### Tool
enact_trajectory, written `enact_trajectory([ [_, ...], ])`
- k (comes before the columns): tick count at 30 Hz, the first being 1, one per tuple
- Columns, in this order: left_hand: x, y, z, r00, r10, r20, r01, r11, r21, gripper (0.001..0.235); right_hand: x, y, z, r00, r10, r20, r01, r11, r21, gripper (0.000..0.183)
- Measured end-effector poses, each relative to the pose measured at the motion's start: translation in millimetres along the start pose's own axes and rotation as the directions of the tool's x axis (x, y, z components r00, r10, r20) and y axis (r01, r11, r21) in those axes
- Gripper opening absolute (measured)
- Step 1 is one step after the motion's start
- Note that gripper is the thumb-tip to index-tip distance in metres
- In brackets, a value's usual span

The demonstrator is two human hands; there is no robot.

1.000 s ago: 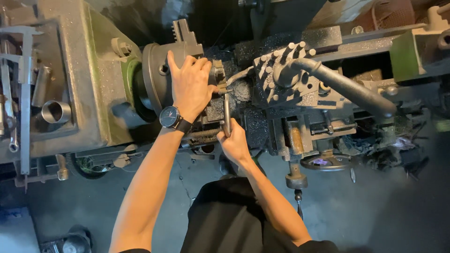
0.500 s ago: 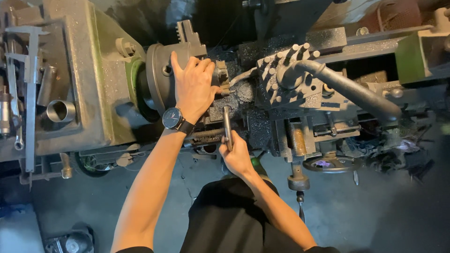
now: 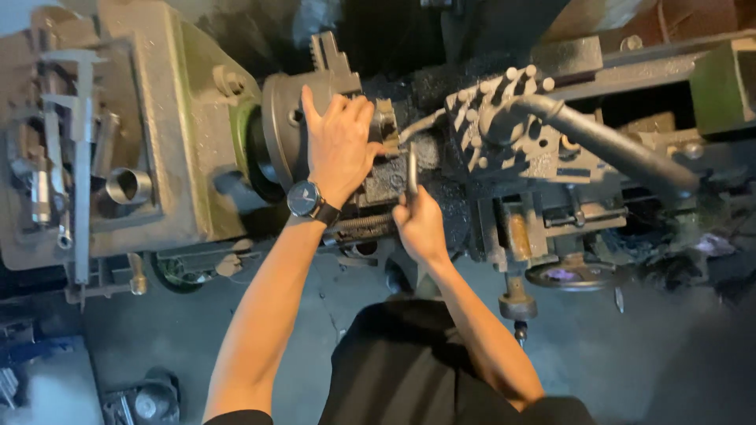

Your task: The person works at a metal lathe, holding a cylindrical workpiece and using a chuck key to tighten the lathe chuck around it. They turn machine handles, adjust the workpiece in the chuck, and reposition it while machining metal shavings accumulate around the machine.

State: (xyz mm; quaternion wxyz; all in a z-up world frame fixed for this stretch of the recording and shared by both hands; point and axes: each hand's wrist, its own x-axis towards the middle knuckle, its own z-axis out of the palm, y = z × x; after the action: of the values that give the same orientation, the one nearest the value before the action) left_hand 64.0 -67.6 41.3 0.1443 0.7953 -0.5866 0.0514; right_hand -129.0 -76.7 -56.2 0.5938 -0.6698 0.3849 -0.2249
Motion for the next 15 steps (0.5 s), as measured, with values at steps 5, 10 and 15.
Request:
enact_trajectory([
  [5,2.1,-0.4,5.0,1.0,0.001,0.013,-0.001,1.0,-0.006,0.062,-49.3,34.5,-8.8,0.998,0.028,0.057,-0.03,0.999,0.038,0.009],
  [10,-1.1,-4.8,5.7,1.0,0.019,0.022,-0.02,0.999,0.048,0.064,-44.0,88.2,23.7,0.852,0.406,0.33,-0.205,0.84,-0.502,0.033],
  [15,-1.2,-13.1,10.3,1.0,-0.004,0.028,0.004,1.0,0.007,0.065,21.9,241.0,126.9,0.939,0.127,0.319,-0.067,0.979,-0.193,0.041],
])
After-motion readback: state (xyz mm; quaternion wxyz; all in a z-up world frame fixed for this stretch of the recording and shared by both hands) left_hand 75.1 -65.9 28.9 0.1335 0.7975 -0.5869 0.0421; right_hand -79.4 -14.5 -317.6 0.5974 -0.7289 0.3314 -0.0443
